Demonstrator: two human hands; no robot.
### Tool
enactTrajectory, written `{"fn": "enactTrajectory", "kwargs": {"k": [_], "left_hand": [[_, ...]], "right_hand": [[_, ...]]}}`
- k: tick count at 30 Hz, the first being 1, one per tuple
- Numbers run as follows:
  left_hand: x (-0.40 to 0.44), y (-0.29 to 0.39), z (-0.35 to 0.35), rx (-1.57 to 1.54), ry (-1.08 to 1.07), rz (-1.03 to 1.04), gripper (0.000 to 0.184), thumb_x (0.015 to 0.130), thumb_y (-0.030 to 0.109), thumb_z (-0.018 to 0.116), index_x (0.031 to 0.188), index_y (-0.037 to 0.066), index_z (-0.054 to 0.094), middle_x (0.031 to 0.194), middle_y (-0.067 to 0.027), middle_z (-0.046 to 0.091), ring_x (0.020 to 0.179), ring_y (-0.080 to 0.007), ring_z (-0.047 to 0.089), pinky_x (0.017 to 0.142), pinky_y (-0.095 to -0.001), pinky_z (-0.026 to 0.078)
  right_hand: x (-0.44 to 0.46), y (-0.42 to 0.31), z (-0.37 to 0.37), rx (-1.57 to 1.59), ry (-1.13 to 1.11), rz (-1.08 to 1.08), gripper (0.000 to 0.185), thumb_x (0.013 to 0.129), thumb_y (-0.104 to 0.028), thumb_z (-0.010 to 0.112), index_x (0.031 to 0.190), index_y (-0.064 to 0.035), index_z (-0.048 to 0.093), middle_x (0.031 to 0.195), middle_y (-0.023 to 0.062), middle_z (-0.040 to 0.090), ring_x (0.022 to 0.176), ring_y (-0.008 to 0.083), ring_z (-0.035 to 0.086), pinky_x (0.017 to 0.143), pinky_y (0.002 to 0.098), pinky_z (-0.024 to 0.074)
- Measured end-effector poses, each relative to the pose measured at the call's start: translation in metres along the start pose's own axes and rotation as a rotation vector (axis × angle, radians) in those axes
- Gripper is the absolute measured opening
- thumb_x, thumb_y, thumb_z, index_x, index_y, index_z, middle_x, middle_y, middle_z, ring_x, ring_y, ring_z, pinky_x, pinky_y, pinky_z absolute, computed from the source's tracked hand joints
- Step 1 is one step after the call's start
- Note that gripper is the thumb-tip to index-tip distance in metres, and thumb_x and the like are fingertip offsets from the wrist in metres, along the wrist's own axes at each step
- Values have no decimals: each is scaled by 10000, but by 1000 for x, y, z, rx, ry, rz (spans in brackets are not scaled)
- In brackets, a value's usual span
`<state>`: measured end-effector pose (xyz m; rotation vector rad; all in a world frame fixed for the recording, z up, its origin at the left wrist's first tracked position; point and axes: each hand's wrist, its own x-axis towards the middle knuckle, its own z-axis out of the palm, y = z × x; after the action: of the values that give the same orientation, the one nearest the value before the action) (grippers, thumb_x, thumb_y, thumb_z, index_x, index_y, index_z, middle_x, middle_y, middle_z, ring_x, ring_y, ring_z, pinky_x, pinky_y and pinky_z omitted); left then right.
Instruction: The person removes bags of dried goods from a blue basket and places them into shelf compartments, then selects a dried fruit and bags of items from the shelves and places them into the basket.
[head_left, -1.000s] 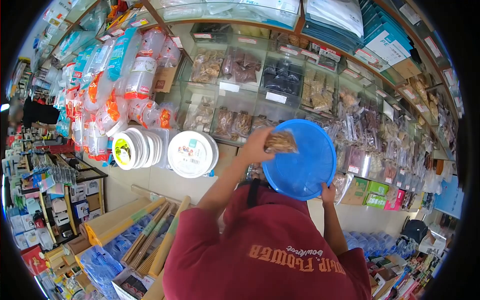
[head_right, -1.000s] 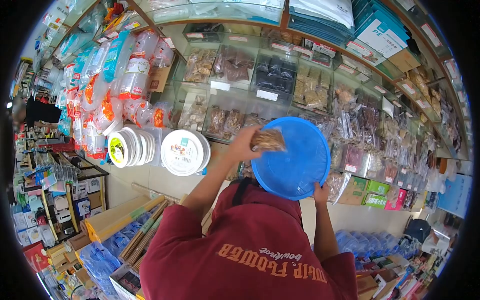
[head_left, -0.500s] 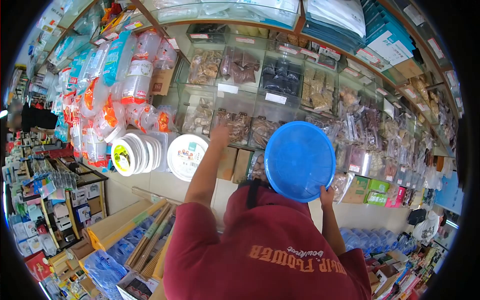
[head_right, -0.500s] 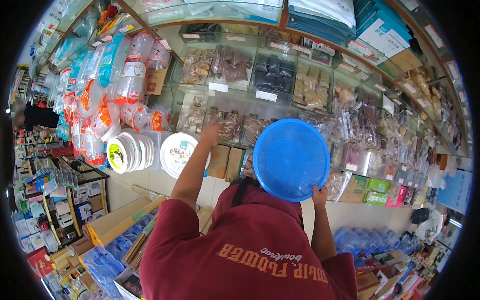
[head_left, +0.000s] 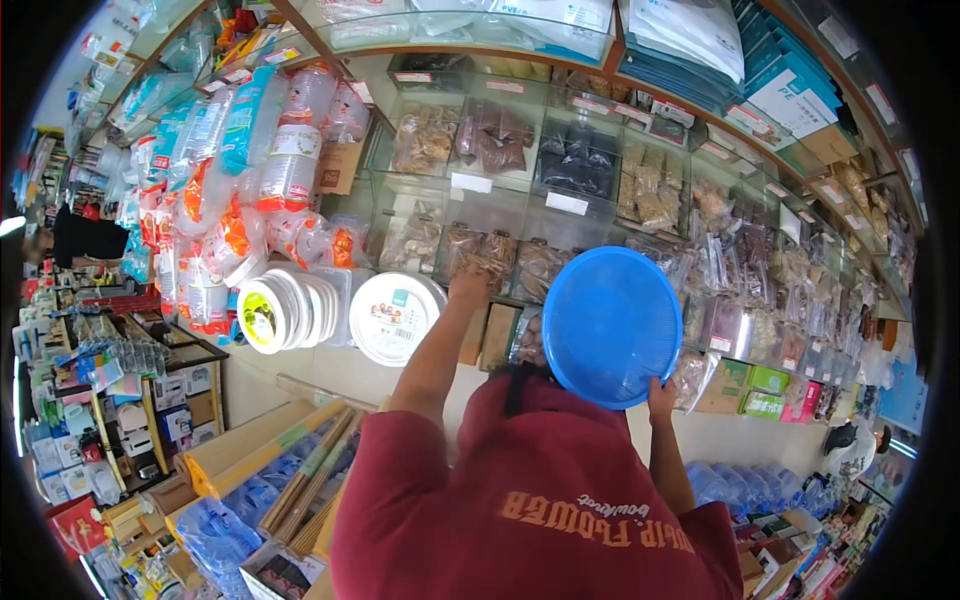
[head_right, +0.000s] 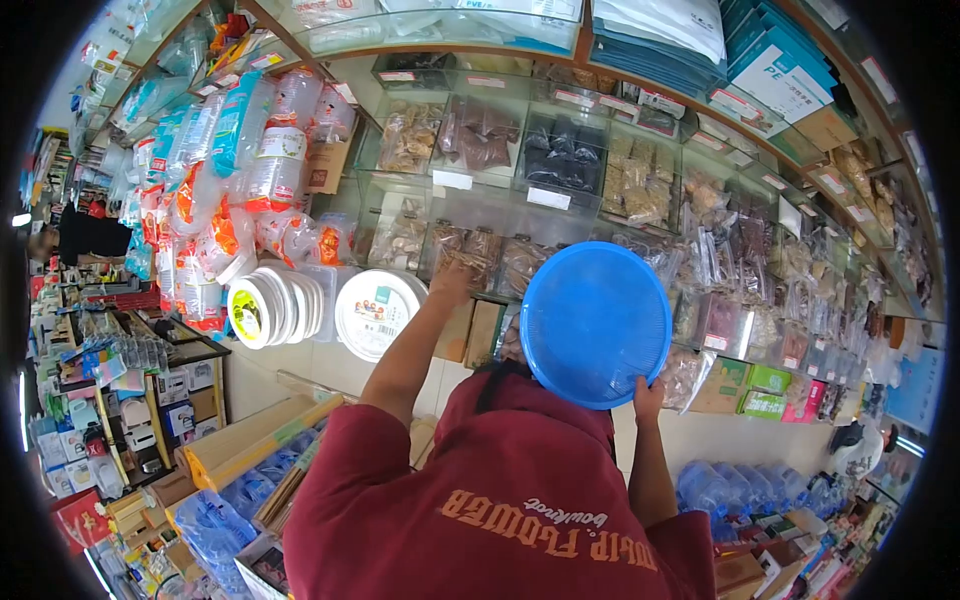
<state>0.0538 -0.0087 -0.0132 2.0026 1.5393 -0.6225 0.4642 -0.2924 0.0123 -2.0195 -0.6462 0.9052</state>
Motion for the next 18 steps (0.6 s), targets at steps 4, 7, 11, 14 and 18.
{"fn": "enactTrajectory", "kwargs": {"k": [4,7,11,14,18], "left_hand": [[3,0,11,-95,-54,-25,536,787,229,666,1296,157,515,1464,-130,327,1323,-341,379,1015,-447,419],[-12,12,4,11,70,-60,554,791,215,658,1319,161,498,1514,-112,269,1368,-337,311,1036,-476,386],[-34,24,-2,-41,74,-91,590,817,206,590,1377,126,425,1534,-125,230,1335,-330,377,1044,-477,369],[-51,34,18,-195,346,-52,563,790,179,601,1326,87,452,1504,-167,270,1321,-366,370,1013,-472,397],[-86,56,58,-558,728,22,492,755,134,602,1221,22,491,1379,-231,406,1219,-423,436,948,-469,437]], "right_hand": [[6,13,-5,22,-35,53,162,840,-154,563,852,-10,635,701,-6,575,606,85,494,538,273,394],[12,24,-3,-32,-13,10,174,834,-160,570,855,2,633,708,10,592,612,102,518,548,284,415],[6,15,-5,-161,-6,-80,195,821,-167,589,852,20,633,712,58,624,645,131,570,584,306,456],[2,2,-6,-181,-25,-124,200,816,-165,595,851,28,633,727,91,643,648,153,594,598,329,472],[6,12,-9,-178,-81,-125,213,817,-174,591,842,34,631,734,99,651,636,170,605,600,341,476]]}}
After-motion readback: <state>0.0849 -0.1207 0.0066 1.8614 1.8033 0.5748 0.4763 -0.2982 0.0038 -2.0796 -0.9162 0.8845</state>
